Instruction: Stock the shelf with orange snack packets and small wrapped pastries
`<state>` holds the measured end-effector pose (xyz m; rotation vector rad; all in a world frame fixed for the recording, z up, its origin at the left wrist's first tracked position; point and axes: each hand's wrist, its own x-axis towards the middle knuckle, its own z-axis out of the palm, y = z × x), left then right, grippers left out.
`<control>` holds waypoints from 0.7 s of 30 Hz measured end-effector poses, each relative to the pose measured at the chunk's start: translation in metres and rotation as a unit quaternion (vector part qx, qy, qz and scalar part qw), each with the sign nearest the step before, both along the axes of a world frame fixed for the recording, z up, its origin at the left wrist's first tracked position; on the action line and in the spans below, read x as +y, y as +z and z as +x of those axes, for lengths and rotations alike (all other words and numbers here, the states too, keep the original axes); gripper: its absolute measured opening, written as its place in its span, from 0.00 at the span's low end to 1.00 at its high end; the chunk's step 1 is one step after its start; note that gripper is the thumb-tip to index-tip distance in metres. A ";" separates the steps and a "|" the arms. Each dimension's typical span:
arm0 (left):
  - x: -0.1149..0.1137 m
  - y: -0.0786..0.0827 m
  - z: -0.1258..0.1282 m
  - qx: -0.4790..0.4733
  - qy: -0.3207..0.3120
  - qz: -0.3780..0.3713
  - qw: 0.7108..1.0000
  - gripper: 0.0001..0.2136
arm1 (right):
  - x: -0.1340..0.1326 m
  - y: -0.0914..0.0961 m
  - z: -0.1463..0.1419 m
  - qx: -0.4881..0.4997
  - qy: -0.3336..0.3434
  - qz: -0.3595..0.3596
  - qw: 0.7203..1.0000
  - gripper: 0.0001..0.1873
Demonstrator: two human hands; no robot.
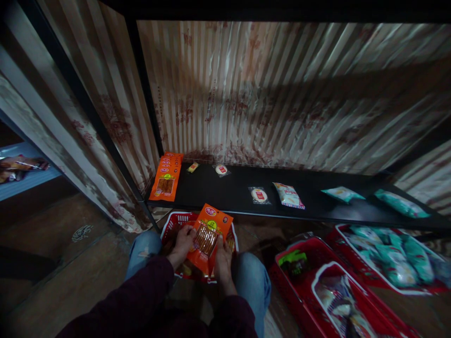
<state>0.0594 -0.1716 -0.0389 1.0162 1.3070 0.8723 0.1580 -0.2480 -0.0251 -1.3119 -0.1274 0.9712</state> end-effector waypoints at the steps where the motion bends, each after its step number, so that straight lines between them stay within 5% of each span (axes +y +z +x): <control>1: -0.001 0.002 0.000 -0.004 0.010 0.006 1.000 0.06 | 0.000 -0.001 0.001 0.006 0.007 0.006 1.000 0.27; 13: 0.005 0.024 -0.003 -0.048 0.115 0.028 0.992 0.04 | -0.005 0.009 -0.004 0.072 0.101 0.076 0.989 0.19; 21: 0.002 0.029 0.000 -0.070 0.136 0.026 0.988 0.03 | -0.004 0.020 -0.005 0.125 0.080 0.091 0.985 0.16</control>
